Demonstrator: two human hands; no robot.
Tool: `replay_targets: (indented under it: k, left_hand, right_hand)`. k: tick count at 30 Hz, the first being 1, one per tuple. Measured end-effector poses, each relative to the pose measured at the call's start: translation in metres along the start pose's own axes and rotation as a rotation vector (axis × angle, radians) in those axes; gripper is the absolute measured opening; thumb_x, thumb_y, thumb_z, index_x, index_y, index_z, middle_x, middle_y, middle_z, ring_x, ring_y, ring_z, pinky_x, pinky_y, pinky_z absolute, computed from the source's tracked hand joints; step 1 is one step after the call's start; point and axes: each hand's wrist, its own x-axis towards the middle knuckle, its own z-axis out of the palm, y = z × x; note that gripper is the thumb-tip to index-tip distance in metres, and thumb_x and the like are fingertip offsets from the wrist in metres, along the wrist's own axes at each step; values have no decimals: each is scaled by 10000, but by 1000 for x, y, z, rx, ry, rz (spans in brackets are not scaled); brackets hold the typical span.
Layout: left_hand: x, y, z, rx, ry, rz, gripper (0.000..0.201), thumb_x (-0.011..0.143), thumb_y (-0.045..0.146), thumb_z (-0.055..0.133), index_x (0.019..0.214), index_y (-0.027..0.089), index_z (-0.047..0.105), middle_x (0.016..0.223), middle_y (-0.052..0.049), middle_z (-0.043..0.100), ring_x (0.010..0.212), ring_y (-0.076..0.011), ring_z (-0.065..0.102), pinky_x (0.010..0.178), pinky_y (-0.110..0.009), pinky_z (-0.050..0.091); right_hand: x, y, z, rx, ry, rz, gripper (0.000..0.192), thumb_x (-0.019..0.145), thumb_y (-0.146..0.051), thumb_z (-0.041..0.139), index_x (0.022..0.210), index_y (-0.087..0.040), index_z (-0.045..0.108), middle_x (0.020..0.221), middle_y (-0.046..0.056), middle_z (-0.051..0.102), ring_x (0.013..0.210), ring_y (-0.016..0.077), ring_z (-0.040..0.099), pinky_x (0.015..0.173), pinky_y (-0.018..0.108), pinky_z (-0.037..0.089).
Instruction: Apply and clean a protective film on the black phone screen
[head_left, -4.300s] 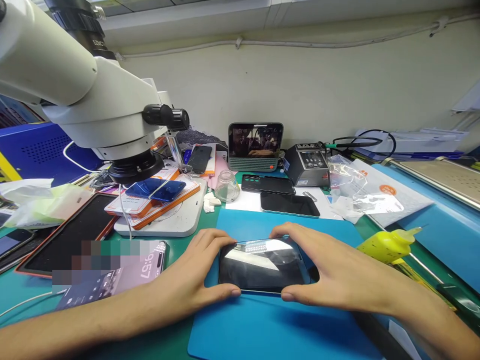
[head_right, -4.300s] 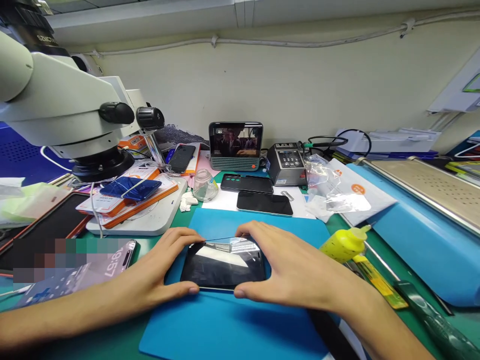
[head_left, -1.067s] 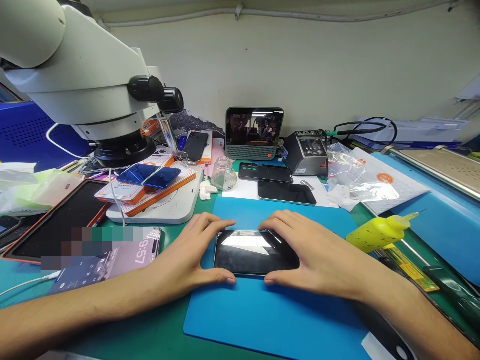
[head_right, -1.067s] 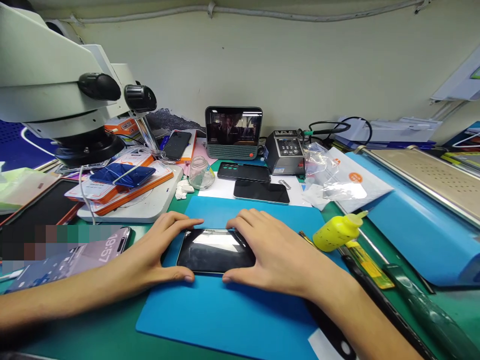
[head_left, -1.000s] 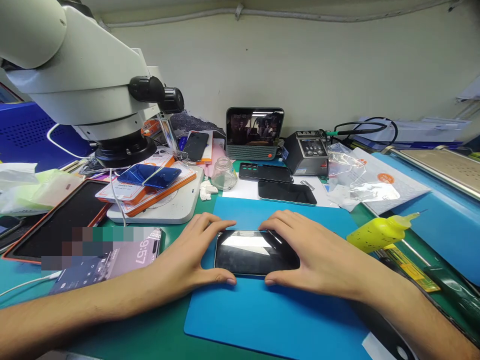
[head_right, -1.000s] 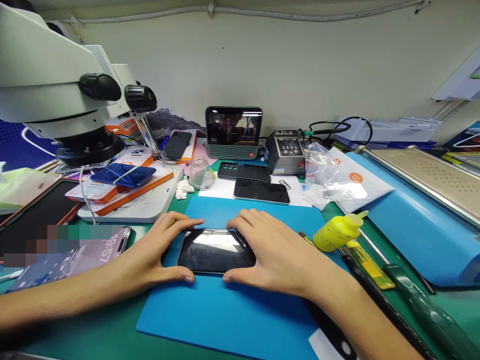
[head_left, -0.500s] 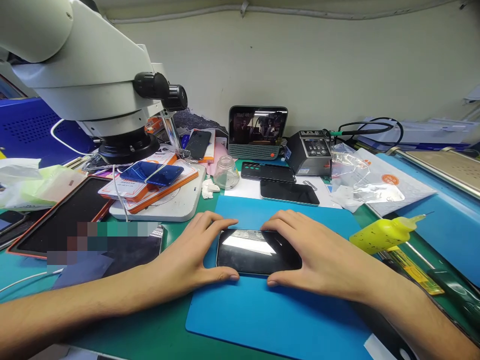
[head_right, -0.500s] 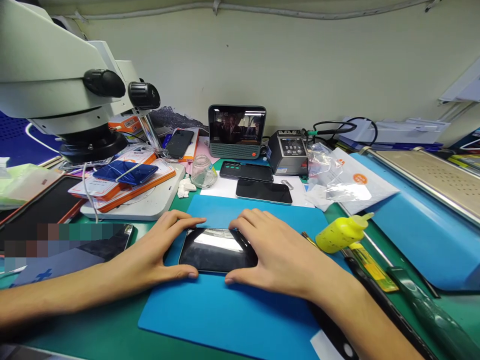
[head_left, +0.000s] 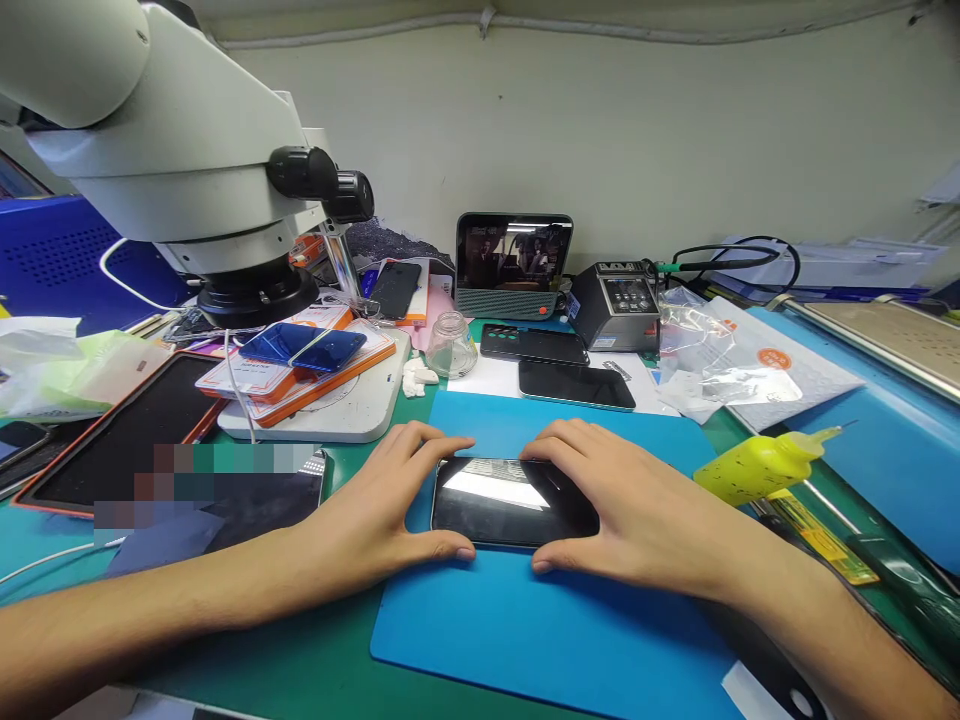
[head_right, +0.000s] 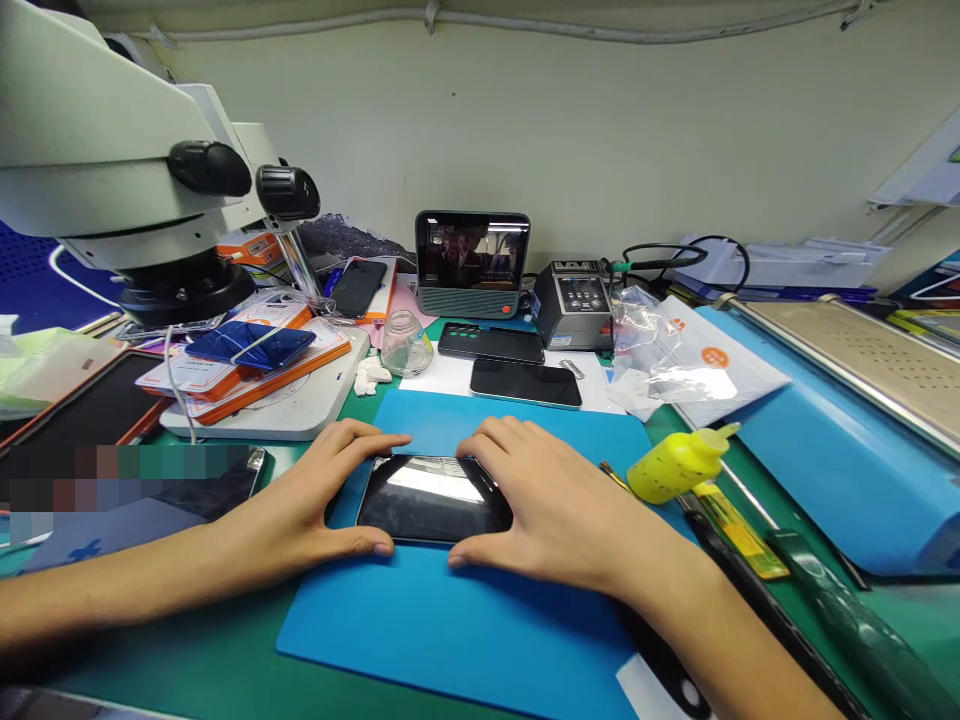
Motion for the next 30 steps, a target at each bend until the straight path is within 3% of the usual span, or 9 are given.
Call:
replay_targets:
  k: [14,30]
  left_hand:
    - [1,-3,3,25,13,-3,872,936,609,861,1667,421,423,1500,-75,579,1457,-345,559,1263,-606,499]
    - [4,6,-6,42,-32,-17,824,948,573,851,1636,369,446,1477,-87,584,1438,-347,565,1253,-614,495]
  right_hand:
    - [-2,1,2,-23,15,-19,783,850,-770,860,1389,-231,681,1390,135,697,1248,396,665,1037,573,567]
    - [0,-1,2,-21,23,-35,770,849,-771,860,1355,-213,696,1357,128,712,1220,389,672,1023,583,571]
